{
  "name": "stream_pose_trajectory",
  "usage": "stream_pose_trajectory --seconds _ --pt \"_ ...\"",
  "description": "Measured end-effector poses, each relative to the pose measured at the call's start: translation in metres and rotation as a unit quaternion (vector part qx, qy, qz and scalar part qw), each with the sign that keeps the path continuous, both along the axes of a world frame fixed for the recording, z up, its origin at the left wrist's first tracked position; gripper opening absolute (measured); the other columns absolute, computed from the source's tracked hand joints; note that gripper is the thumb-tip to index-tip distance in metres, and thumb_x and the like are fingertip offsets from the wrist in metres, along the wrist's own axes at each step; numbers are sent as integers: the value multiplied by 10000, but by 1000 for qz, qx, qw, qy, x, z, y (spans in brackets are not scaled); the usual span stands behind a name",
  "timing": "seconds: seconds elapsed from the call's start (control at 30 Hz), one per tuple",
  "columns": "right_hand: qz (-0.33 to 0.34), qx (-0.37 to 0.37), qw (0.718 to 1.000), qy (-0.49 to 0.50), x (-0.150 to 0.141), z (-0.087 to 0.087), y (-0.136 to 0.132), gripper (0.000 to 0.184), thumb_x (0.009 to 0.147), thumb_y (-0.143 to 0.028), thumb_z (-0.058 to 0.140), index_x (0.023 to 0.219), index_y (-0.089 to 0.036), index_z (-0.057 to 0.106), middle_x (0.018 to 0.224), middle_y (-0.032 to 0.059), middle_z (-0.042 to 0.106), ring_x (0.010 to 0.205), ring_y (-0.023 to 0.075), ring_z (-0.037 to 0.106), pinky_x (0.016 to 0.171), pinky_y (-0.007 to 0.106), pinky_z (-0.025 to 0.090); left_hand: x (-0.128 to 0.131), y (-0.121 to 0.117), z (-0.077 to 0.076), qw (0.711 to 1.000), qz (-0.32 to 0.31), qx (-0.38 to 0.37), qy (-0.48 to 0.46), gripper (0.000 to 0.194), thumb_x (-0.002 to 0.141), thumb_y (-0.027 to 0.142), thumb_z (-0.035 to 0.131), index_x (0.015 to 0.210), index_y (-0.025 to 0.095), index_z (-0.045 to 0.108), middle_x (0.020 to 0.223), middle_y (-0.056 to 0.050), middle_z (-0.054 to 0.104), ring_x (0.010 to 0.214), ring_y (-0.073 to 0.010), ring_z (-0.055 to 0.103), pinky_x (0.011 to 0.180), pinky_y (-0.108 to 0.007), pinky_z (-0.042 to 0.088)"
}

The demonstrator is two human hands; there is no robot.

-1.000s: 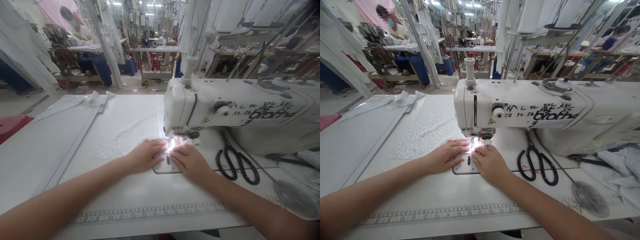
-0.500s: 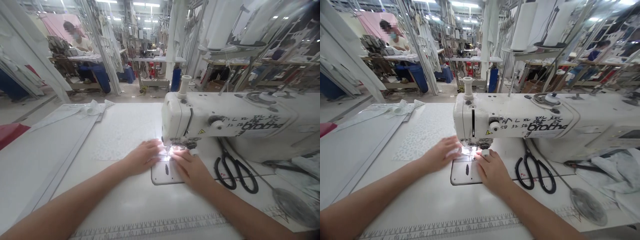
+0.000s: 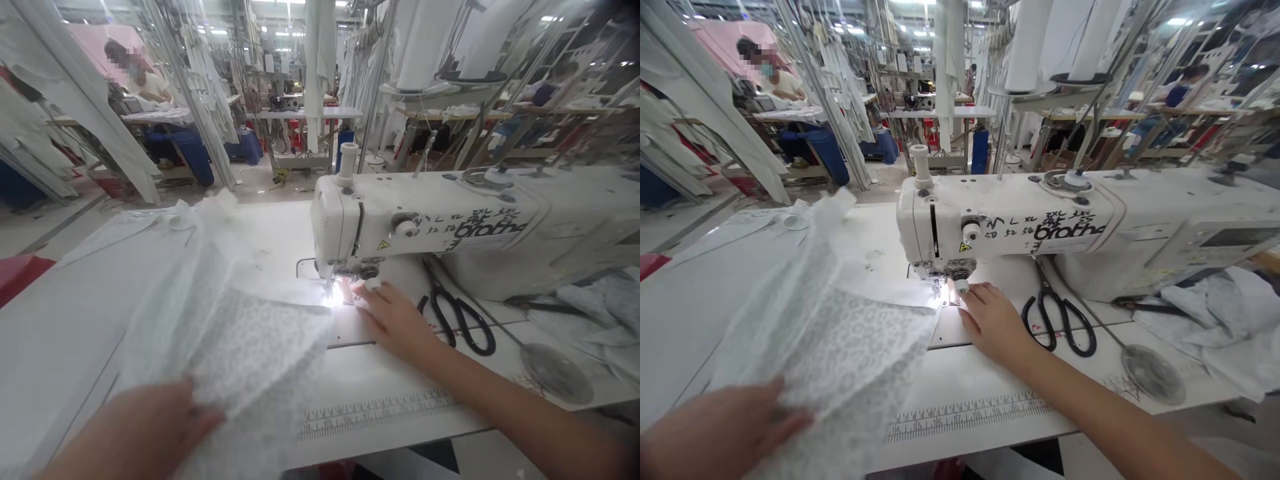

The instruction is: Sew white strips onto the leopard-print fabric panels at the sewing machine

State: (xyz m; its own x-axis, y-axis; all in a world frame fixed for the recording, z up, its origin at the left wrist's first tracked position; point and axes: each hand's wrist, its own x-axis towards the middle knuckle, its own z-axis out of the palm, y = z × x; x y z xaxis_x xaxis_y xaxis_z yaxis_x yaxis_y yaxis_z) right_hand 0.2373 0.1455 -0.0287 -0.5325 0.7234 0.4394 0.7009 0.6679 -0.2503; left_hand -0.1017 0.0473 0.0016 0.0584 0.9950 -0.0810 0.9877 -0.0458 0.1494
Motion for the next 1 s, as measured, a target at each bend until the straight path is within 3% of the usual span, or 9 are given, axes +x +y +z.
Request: stream_pose_trajectory --seconds 0.07,0.13,0.27,0.4,0.5,0.6,1.0 --pt "27 6 1000 -3 -4 0 -5 258 879 -166 429 1115 -128 528 984 127 604 919 257 519 784 422 476 6 -26 -2 997 -11 -37 60 442 721 628 494 658 220 652 498 -33 620 461 -281 605 433 -372 439" --pt "55 9 998 -12 -10 -3 -11 310 877 -199 463 1169 -102 499 1084 146 582 997 263 504 846 433 461 25 -28 4 996 -51 -52 47 421 780 594 434 753 234 650 586 -45 648 513 -265 621 458 -364 458" --pt "84 -21 994 -67 -19 -7 -16 430 859 -270 528 1228 -58 469 1204 157 535 1103 288 458 904 447 428 77 18 19 976 -188 -26 -110 283 896 383 365 903 213 591 858 -56 628 683 -182 621 583 -301 504" --pt "97 -35 991 -89 -16 -6 -14 373 858 -284 528 1160 -64 526 1191 143 551 1090 283 466 920 446 407 108 68 0 952 -225 43 -205 187 897 244 399 1037 203 517 1143 -82 532 991 -191 560 810 -334 505" --pt "107 -28 991 -76 -14 -5 -7 320 862 -256 509 1127 -81 547 1123 130 579 1042 265 486 900 434 410 113 90 -22 939 -268 74 -201 250 861 240 490 1107 194 488 1214 -94 499 1144 -224 466 947 -397 443" --pt "117 -18 991 -67 -13 -7 0 313 856 -248 509 1117 -80 548 1084 134 586 1012 263 490 870 429 419 111 99 -34 930 -316 84 -166 379 843 282 537 1201 190 456 1247 -94 497 1213 -247 401 1018 -435 378" --pt "96 -30 995 -25 -14 -16 2 294 853 -247 499 1111 -113 547 1073 114 593 968 257 502 840 432 427 107 98 -32 937 -333 59 -94 464 877 345 478 1313 204 403 1387 -63 407 1296 -265 308 1045 -439 341"
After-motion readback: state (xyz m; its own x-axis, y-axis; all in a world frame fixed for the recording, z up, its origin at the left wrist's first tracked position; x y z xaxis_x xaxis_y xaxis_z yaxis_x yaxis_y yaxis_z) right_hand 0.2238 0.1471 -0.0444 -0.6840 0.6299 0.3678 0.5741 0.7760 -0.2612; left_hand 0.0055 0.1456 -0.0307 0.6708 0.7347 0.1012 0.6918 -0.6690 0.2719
